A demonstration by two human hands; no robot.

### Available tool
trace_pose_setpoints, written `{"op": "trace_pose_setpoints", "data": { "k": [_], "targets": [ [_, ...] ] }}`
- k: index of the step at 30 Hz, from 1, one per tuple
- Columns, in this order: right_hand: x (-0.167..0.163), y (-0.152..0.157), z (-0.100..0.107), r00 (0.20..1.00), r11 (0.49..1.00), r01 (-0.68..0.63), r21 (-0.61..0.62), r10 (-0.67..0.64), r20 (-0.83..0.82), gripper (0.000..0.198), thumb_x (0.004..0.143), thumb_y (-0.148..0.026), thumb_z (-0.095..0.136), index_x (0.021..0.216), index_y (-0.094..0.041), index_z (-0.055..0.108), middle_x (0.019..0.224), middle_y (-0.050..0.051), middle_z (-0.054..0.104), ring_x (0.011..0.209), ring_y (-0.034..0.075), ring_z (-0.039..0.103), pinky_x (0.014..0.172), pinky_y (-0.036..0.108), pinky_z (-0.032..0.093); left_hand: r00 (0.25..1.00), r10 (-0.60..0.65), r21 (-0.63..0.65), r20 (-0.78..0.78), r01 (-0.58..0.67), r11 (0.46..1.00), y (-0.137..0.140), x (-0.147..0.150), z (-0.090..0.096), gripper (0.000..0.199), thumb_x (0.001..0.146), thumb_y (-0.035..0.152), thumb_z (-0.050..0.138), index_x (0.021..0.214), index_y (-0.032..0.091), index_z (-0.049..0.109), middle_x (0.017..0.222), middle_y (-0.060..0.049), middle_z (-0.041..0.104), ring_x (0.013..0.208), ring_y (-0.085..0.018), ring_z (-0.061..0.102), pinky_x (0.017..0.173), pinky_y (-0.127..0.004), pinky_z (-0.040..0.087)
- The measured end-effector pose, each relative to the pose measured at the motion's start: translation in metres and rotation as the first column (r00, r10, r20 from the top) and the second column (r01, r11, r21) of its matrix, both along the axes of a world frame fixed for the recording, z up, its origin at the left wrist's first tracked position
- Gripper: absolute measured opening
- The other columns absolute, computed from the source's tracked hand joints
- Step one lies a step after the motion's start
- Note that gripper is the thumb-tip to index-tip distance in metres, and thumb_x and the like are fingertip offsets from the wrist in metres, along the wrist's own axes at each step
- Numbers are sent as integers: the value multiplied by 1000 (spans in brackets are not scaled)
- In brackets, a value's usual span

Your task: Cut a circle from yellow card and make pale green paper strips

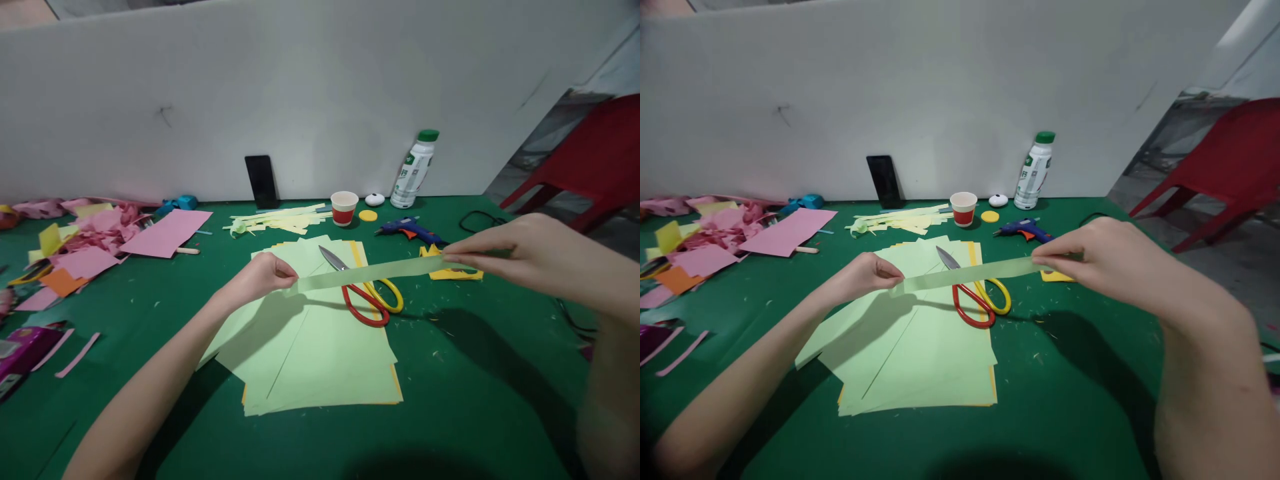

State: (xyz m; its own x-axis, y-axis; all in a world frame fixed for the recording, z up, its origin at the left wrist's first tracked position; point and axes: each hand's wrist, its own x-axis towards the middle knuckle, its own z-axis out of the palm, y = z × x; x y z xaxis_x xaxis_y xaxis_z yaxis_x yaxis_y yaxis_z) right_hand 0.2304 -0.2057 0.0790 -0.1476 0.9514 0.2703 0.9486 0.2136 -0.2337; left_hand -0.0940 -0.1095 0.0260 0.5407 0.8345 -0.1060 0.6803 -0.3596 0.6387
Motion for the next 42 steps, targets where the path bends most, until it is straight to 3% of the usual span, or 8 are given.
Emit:
{"op": "trace_pose_setpoints", "data": {
  "k": [4, 10, 15, 17, 20, 28, 34, 42],
  "targets": [
    [15, -4, 10, 989, 985, 73, -158, -91, -116, 39, 59, -56, 50, 70, -27, 75, 77, 5, 73, 66, 25, 66, 56, 35, 47, 999, 33, 25, -14, -32, 999, 12, -12, 0, 16, 64, 22, 57, 65, 17, 72, 70, -2, 71, 62, -18, 63, 53, -22, 43],
    [5, 3, 8, 873, 951, 298, -88, -309, -378, 32, 61, -50, 59, 72, -23, 71, 67, 5, 69, 57, 18, 58, 50, 29, 40, 979, 183, 123, 90, -193, 973, 30, -39, 5, 18, 69, 30, 57, 70, 16, 69, 65, -4, 69, 67, -19, 62, 59, -24, 45],
    [-77, 28, -39, 696, 904, -60, -424, -266, -666, 27, 78, -39, 50, 86, -16, 61, 56, -3, 48, 35, 5, 31, 31, 20, 23, 987, -32, -185, 160, 62, 981, -17, -11, -5, 36, 82, 42, 43, 96, 15, 64, 74, -6, 70, 48, -11, 56, 47, -21, 44],
    [-111, 29, -60, 697, 882, -150, -446, -226, -681, 28, 82, -38, 44, 87, -15, 59, 58, -3, 48, 36, 5, 34, 31, 19, 26, 931, -50, -430, 362, 214, 877, -40, 6, -16, 39, 86, 43, 39, 106, 16, 57, 76, -6, 68, 41, -7, 47, 43, -19, 40],
    [-142, 21, -81, 713, 853, -268, -448, -138, -688, 29, 87, -30, 35, 99, -14, 55, 52, -5, 46, 40, 8, 42, 37, 20, 34, 817, 93, -581, 569, 320, 749, -61, 23, -35, 33, 85, 40, 43, 90, 13, 62, 72, -6, 66, 39, -5, 47, 41, -18, 38],
    [-143, 7, -79, 844, 919, -229, -321, 23, -537, 35, 87, -22, 32, 113, -13, 53, 68, 2, 60, 54, 11, 49, 54, 24, 36, 692, 283, -655, 664, 355, 667, -64, 24, -63, 39, 79, 46, 49, 73, 10, 62, 64, -9, 65, 49, -15, 60, 43, -23, 44],
    [-142, 9, -71, 941, 932, -221, -287, 126, -316, 29, 87, -24, 38, 102, -18, 61, 72, 4, 65, 70, 16, 57, 61, 26, 37, 689, 328, -661, 646, 291, 691, -66, 25, -68, 31, 75, 35, 61, 64, 7, 64, 55, -10, 65, 50, -15, 60, 53, -26, 47],
    [-96, 9, -75, 998, 936, 64, -347, -63, 14, 31, 80, -9, 40, 108, -6, 53, 89, 19, 59, 76, 28, 56, 60, 34, 37, 635, 437, -672, 637, 180, 718, -68, 24, -71, 27, 71, 29, 66, 53, 9, 65, 48, -5, 62, 45, -10, 54, 51, -23, 44]
  ]
}}
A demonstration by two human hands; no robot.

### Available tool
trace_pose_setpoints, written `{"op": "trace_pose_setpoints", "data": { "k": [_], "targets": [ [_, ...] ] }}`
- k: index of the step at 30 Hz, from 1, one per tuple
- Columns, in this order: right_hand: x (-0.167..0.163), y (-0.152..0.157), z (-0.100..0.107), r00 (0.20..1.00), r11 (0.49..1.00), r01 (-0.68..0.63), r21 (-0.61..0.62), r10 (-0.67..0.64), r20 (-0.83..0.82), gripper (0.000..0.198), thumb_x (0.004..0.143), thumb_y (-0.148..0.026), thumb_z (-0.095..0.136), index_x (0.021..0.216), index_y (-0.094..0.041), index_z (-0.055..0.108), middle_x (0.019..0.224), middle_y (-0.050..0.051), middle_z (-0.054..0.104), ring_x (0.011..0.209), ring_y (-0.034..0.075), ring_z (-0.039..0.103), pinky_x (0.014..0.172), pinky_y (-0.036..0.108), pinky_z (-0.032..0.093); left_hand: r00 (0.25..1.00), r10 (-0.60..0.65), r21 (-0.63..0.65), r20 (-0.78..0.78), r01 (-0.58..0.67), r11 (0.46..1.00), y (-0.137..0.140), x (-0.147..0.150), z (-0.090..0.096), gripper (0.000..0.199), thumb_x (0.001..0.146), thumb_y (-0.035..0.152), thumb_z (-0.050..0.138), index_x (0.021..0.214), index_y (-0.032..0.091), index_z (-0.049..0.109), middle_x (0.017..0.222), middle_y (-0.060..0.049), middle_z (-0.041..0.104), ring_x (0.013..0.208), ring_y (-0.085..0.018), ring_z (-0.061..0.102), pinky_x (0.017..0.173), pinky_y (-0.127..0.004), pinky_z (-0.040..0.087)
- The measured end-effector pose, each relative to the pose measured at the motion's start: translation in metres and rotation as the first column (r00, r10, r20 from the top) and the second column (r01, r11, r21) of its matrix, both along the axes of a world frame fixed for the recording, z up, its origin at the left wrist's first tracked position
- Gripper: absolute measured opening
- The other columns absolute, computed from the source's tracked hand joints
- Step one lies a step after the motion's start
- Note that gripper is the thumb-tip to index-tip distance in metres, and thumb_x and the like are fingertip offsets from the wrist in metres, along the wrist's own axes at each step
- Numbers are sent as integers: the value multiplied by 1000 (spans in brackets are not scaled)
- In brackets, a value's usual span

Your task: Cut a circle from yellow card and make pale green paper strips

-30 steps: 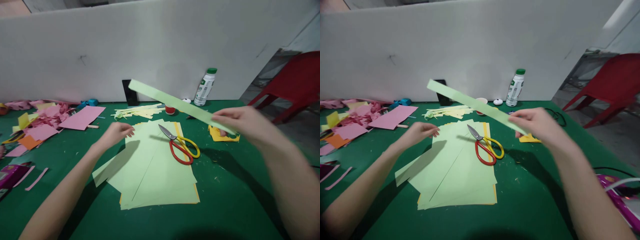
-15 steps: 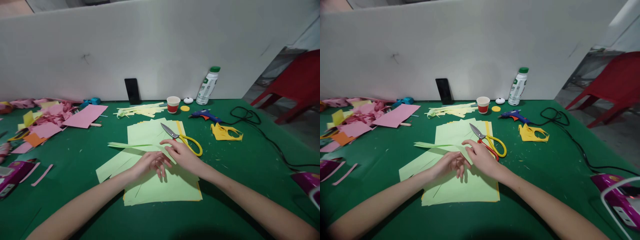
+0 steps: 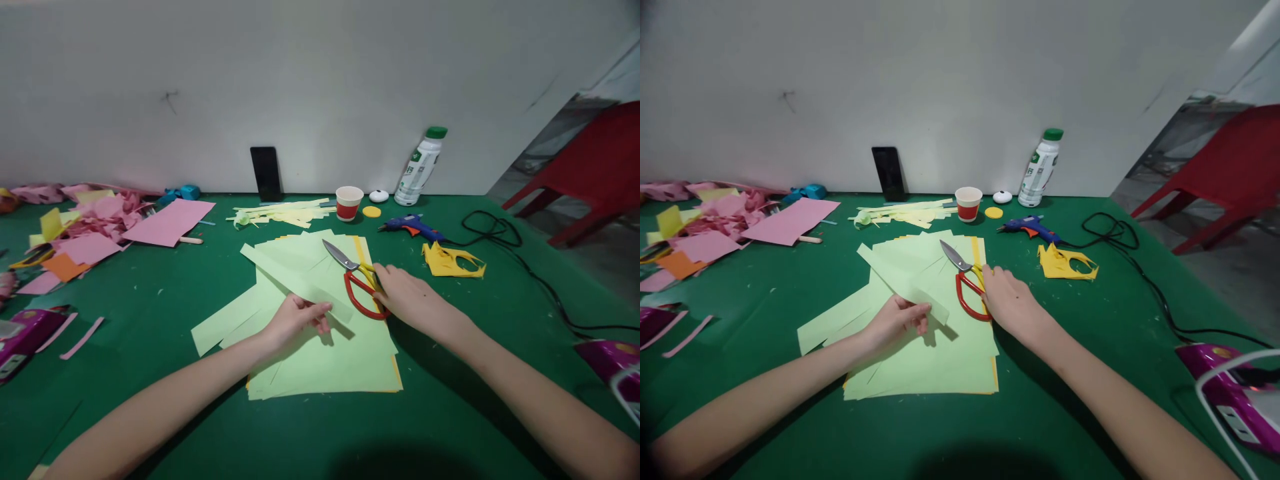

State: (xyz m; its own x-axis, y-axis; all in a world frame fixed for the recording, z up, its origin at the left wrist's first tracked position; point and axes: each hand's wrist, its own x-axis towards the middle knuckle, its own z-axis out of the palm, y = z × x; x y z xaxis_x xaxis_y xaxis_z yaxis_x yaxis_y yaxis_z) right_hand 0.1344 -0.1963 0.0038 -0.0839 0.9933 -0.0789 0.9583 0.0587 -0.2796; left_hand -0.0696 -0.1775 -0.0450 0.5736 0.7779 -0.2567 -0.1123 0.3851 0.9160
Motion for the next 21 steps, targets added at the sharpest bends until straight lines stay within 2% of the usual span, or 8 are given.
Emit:
{"op": "trace_pose_setpoints", "data": {
  "k": [2, 4, 8, 10, 12, 15, 19, 21],
  "targets": [
    [5, -2, -11, 1000, 999, -15, -35, 15, -8, 34, 77, -6, 41, 109, -8, 52, 94, 18, 57, 81, 27, 54, 62, 33, 38, 999, 35, -7, -3, -35, 999, 0, 1, 1, 25, 69, 28, 68, 52, 10, 65, 46, -5, 61, 43, -10, 53, 49, -23, 44],
    [6, 0, -22, 999, 998, -28, -50, 26, -46, 46, 72, -3, 43, 117, -11, 48, 99, 15, 56, 85, 25, 53, 64, 31, 39, 998, 70, -13, -7, -70, 997, 1, 1, 5, 20, 67, 26, 70, 55, 9, 66, 48, -5, 63, 43, -10, 54, 49, -22, 44],
    [10, 13, -33, 986, 997, 43, -60, -52, -158, 68, 60, -4, 51, 126, -9, 39, 98, 16, 55, 84, 25, 52, 62, 30, 39, 988, 152, 19, 36, -153, 988, 5, 0, 24, 16, 64, 24, 72, 59, 10, 67, 49, -5, 63, 47, -9, 57, 50, -19, 45],
    [16, 19, -33, 962, 993, 86, -75, -103, -254, 66, 59, -7, 53, 125, -10, 41, 97, 15, 55, 83, 25, 52, 61, 30, 40, 977, 193, 56, 88, -198, 979, 9, -1, 38, 16, 62, 24, 72, 58, 10, 65, 46, -2, 61, 47, -9, 57, 50, -18, 45],
    [23, 23, -28, 915, 989, 92, -115, -129, -383, 59, 63, -14, 53, 122, -13, 45, 88, 11, 57, 73, 20, 53, 57, 29, 40, 959, 239, 99, 151, -255, 962, 16, -2, 52, 16, 60, 25, 72, 60, 12, 64, 47, 1, 59, 47, -8, 56, 48, -17, 44],
    [27, 22, -17, 782, 989, 19, -150, -108, -614, 51, 69, -25, 47, 119, -15, 46, 69, 2, 50, 57, 14, 48, 51, 27, 41, 922, 301, 156, 242, -343, 926, 28, -3, 72, 17, 61, 27, 71, 65, 14, 61, 51, 4, 59, 47, -6, 55, 45, -15, 42],
    [16, 12, 5, 538, 999, -37, -27, -3, -843, 57, 69, -27, 41, 125, -23, 31, 68, -3, 38, 57, 13, 42, 55, 28, 43, 876, 349, 194, 333, -425, 884, 43, -2, 88, 16, 69, 26, 64, 61, 15, 56, 50, 5, 57, 48, -4, 55, 45, -13, 43],
    [9, 5, 16, 425, 999, -48, -8, 14, -905, 52, 74, -30, 38, 125, -24, 28, 60, -6, 31, 49, 12, 36, 50, 28, 42, 864, 355, 193, 356, -440, 877, 46, -1, 92, 15, 70, 24, 62, 59, 15, 56, 50, 5, 57, 48, -4, 56, 45, -12, 42]
  ]
}}
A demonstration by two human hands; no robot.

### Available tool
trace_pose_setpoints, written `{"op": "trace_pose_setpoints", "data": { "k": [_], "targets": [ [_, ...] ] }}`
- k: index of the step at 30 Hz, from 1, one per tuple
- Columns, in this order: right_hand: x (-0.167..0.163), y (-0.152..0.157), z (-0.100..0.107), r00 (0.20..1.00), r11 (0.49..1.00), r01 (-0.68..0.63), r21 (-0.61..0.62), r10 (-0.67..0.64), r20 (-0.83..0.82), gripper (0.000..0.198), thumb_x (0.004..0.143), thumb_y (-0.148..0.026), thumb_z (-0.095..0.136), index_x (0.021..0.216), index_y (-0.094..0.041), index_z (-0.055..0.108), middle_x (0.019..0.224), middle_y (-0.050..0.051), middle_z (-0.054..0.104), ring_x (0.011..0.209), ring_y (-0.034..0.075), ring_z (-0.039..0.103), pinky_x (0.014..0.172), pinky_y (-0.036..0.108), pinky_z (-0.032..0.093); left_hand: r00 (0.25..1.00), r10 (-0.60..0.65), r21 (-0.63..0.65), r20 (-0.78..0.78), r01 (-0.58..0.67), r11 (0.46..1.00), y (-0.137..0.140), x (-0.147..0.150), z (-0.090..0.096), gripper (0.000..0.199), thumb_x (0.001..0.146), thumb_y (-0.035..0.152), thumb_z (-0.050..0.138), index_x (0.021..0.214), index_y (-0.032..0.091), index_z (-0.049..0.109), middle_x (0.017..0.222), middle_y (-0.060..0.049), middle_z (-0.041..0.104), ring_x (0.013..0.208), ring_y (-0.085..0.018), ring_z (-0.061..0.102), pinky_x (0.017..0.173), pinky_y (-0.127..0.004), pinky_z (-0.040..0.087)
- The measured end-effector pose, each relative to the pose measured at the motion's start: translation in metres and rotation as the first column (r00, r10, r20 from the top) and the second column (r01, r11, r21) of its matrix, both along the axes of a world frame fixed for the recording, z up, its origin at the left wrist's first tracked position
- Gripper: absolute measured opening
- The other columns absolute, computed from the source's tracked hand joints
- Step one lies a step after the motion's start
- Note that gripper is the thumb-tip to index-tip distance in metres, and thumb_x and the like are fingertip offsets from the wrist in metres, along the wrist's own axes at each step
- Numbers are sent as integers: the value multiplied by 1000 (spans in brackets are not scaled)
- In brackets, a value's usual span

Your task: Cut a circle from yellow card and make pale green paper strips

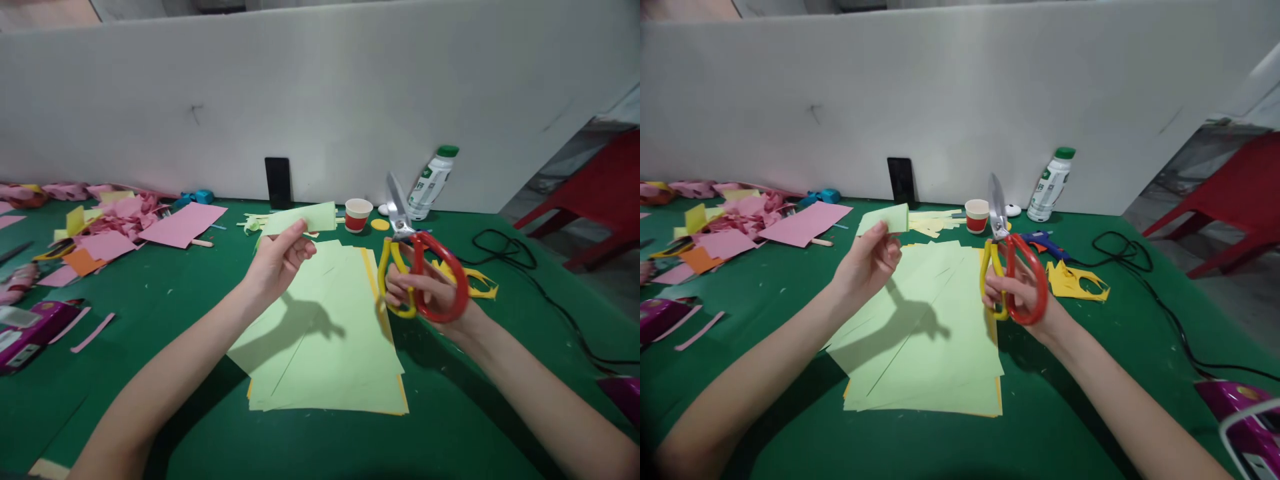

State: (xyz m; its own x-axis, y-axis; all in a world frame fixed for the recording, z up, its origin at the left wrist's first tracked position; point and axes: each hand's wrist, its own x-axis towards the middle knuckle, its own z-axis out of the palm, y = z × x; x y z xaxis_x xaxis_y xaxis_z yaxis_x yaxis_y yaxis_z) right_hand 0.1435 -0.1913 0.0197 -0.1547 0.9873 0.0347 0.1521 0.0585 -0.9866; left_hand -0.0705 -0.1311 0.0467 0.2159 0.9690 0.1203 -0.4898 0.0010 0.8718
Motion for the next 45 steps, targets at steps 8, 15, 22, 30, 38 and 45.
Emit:
{"op": "trace_pose_setpoints", "data": {
  "k": [8, 15, 22, 30, 38, 45],
  "targets": [
    [-18, -29, 25, 928, 955, -267, -125, 221, -300, 60, 55, -12, 42, 113, -26, 41, 103, 7, 57, 97, 22, 55, 84, 37, 43, 999, -28, 18, 20, 28, 999, 14, -5, -7, 20, 68, 25, 65, 53, 15, 56, 40, 5, 53, 44, -4, 53, 46, -13, 41],
    [-30, -45, 28, 789, 796, -565, -217, 444, -424, 59, 66, -18, 46, 123, -29, 40, 98, 7, 62, 81, 24, 62, 78, 41, 46, 1000, -6, 45, 7, 6, 999, 30, -15, -14, 26, 70, 26, 65, 50, 13, 56, 38, 4, 52, 42, -3, 50, 47, -13, 40],
    [-24, -39, 15, 713, 791, -594, -147, 434, -551, 49, 72, -15, 48, 120, -27, 47, 102, 6, 62, 86, 23, 63, 75, 38, 48, 999, -40, 66, -28, 42, 997, 31, -18, -17, 27, 69, 27, 67, 48, 12, 56, 38, 2, 54, 41, -5, 51, 47, -15, 41],
    [-20, -38, 12, 674, 755, -639, -146, 459, -579, 51, 78, -6, 41, 125, -24, 43, 103, 9, 63, 85, 22, 63, 74, 38, 48, 997, -65, 108, -39, 69, 992, 31, -18, -20, 26, 64, 30, 71, 51, 12, 57, 40, 2, 55, 41, -6, 52, 46, -17, 42],
    [-22, -41, 13, 666, 747, -643, -169, 436, -605, 46, 81, -13, 43, 126, -22, 44, 104, 10, 62, 76, 18, 65, 71, 32, 48, 994, -103, 151, -47, 109, 983, 33, -22, -20, 27, 63, 33, 71, 50, 13, 59, 40, 3, 54, 42, -6, 51, 47, -16, 42],
    [-24, -41, 14, 736, 779, -590, -212, 410, -539, 42, 82, -17, 51, 123, -26, 47, 93, 4, 61, 80, 16, 61, 66, 28, 50, 958, -251, 159, -140, 272, 949, 28, -26, -17, 28, 67, 30, 66, 47, 11, 61, 45, -3, 59, 48, -10, 56, 50, -20, 44]
  ]
}}
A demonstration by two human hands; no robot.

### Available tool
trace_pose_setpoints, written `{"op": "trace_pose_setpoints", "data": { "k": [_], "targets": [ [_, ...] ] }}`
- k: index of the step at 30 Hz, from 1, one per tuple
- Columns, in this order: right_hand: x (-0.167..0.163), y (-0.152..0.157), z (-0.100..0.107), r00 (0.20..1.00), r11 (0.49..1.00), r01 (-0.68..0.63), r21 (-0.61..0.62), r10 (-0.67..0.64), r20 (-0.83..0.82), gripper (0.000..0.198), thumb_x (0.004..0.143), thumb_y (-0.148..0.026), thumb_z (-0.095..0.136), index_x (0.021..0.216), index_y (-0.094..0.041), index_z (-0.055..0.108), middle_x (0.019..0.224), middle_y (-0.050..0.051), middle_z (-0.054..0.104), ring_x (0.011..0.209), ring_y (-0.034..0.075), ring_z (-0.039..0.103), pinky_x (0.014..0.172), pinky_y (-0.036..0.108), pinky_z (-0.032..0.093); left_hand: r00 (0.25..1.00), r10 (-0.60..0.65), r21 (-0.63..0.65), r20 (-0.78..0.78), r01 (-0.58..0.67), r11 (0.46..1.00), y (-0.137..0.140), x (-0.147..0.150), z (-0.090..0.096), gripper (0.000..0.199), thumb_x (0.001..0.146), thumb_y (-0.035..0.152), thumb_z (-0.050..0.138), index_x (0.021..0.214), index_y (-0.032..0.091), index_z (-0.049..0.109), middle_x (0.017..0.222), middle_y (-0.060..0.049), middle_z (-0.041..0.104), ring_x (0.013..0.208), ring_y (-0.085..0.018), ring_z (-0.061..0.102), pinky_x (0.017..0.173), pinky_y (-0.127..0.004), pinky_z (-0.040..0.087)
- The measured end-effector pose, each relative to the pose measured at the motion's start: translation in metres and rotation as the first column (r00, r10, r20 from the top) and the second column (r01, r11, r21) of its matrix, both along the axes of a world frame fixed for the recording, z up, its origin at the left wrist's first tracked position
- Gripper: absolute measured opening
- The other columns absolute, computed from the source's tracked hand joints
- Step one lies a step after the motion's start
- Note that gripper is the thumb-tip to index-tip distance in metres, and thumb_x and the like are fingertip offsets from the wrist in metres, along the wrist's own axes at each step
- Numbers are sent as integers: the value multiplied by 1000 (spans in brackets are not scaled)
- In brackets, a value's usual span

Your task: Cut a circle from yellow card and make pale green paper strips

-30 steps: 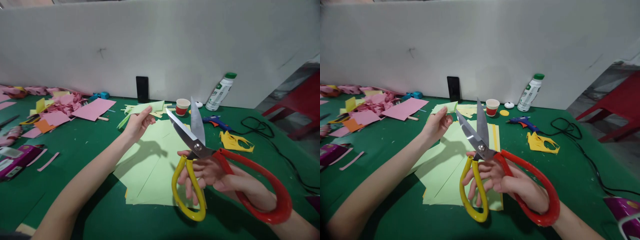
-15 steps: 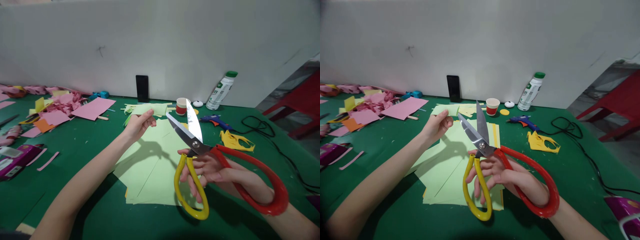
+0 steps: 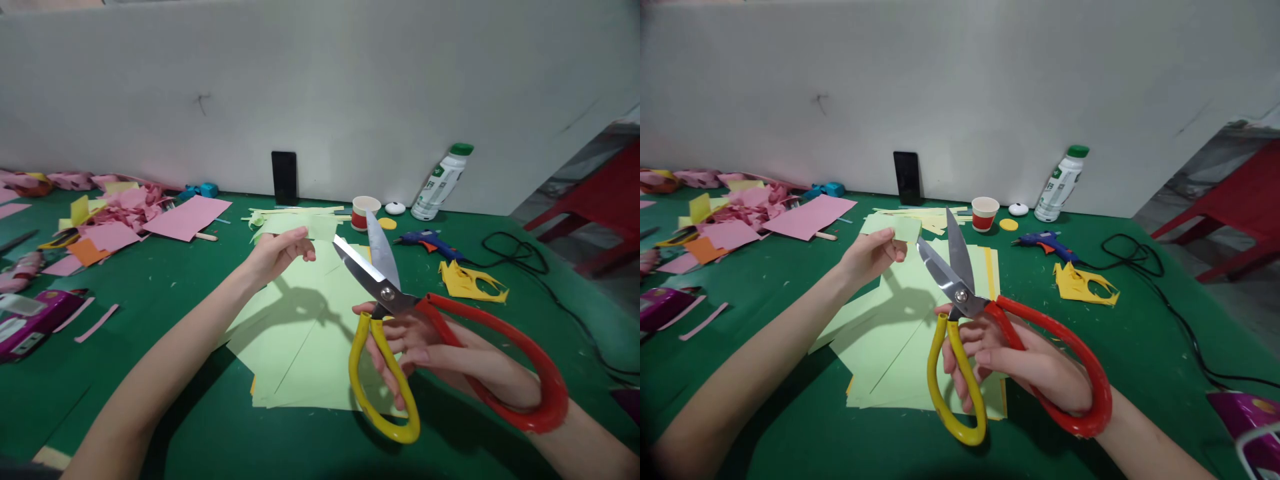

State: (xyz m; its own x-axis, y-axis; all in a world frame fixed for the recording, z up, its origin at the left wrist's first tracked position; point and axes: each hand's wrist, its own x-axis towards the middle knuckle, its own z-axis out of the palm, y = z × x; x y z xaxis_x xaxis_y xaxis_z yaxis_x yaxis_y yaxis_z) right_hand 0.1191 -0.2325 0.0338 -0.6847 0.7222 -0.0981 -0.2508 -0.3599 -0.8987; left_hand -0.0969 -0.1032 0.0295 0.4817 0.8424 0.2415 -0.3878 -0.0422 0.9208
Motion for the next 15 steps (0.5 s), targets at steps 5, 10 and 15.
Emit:
{"op": "trace_pose_setpoints", "data": {
  "k": [5, 10, 15],
  "targets": [
    [-1, 0, -3, 999, 998, -1, 56, -1, 42, 42, 83, -25, 54, 124, -30, 44, 78, -1, 55, 60, 9, 58, 56, 23, 51, 994, -110, 27, 4, 110, 994, -2, 0, 1, 17, 69, 24, 63, 83, 14, 64, 47, 3, 57, 47, -11, 57, 51, -22, 44],
    [-1, -1, -1, 990, 995, 10, 104, -24, 137, 39, 84, -27, 52, 123, -28, 45, 67, -5, 50, 49, 4, 52, 50, 17, 48, 977, -207, 13, 60, 206, 978, -5, 3, 4, 29, 71, 19, 61, 100, 20, 59, 76, -1, 66, 67, -15, 62, 61, -25, 47],
    [-1, -4, 5, 978, 994, 48, 98, -67, 199, 42, 83, -31, 54, 122, -21, 44, 66, -4, 50, 46, 4, 50, 45, 16, 43, 967, -235, 37, 96, 233, 972, -11, 6, 11, 17, 74, 24, 56, 89, 19, 64, 92, -5, 65, 91, -20, 60, 72, -29, 47]
  ]
}}
